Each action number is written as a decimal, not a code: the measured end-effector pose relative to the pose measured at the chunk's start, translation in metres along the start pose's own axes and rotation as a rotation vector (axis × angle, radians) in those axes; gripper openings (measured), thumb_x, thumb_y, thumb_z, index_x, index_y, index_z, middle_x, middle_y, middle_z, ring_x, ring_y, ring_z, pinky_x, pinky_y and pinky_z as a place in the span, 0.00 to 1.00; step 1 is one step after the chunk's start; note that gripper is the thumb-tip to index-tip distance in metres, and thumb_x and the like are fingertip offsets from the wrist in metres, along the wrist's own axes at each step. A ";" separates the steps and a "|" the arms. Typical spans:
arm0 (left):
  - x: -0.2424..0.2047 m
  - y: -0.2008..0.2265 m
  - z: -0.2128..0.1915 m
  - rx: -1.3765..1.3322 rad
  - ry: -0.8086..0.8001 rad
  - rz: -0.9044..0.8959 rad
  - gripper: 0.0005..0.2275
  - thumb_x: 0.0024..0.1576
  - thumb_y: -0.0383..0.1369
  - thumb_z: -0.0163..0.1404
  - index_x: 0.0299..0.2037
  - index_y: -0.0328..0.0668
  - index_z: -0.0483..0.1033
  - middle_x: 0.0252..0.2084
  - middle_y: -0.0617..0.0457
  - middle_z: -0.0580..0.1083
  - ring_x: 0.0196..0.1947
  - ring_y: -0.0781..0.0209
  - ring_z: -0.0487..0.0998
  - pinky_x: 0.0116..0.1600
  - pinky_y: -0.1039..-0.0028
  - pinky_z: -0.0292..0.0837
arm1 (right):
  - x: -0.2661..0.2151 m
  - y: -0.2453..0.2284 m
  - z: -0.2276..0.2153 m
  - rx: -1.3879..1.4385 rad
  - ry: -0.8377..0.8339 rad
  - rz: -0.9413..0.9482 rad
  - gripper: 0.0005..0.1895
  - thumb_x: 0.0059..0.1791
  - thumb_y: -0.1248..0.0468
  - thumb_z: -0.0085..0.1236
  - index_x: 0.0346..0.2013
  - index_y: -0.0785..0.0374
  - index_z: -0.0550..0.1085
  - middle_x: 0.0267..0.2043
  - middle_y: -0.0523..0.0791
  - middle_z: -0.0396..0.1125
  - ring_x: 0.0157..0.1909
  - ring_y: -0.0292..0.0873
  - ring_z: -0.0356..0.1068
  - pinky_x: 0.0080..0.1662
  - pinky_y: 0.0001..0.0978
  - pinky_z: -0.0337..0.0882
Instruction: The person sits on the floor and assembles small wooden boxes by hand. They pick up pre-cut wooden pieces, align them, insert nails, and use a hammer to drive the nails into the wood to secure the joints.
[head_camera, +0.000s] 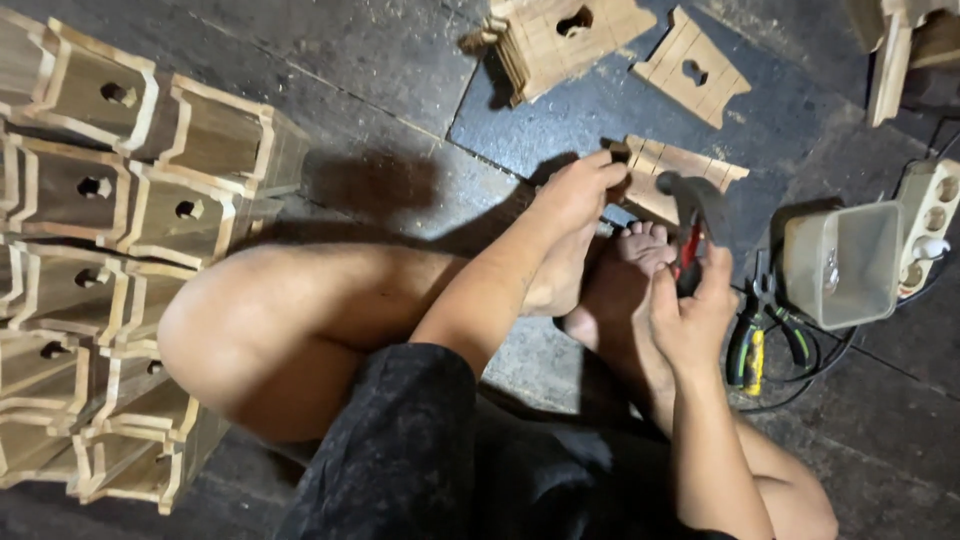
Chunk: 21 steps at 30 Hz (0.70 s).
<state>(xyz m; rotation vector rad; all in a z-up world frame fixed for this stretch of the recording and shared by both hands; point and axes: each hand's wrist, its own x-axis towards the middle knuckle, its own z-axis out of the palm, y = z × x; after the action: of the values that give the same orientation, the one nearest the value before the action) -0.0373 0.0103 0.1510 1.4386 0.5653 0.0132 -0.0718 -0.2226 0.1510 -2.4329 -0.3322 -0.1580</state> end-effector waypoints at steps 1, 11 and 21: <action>0.003 -0.016 0.004 0.000 0.001 -0.004 0.04 0.53 0.32 0.57 0.29 0.41 0.81 0.22 0.53 0.74 0.30 0.59 0.78 0.44 0.70 0.78 | 0.000 -0.013 0.002 -0.001 -0.004 0.002 0.33 0.48 0.67 0.67 0.68 0.51 0.72 0.32 0.51 0.73 0.35 0.60 0.77 0.34 0.43 0.72; 0.028 -0.084 0.020 0.411 0.044 0.621 0.04 0.63 0.40 0.48 0.37 0.63 0.77 0.30 0.59 0.68 0.32 0.57 0.75 0.44 0.72 0.75 | 0.004 -0.023 0.001 -0.076 -0.037 -0.122 0.34 0.50 0.68 0.66 0.71 0.61 0.68 0.43 0.62 0.72 0.45 0.72 0.75 0.42 0.60 0.72; 0.067 -0.106 0.029 0.688 0.029 0.620 0.03 0.59 0.39 0.51 0.35 0.68 0.76 0.35 0.65 0.71 0.36 0.54 0.80 0.44 0.63 0.79 | 0.016 -0.046 0.002 -0.019 -0.126 -0.037 0.31 0.49 0.69 0.62 0.68 0.58 0.70 0.45 0.64 0.74 0.45 0.76 0.72 0.40 0.66 0.68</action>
<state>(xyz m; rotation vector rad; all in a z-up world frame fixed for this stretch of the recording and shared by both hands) -0.0026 -0.0100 0.0287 2.2444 0.1156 0.3606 -0.0687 -0.1839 0.1802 -2.4621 -0.4335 -0.0235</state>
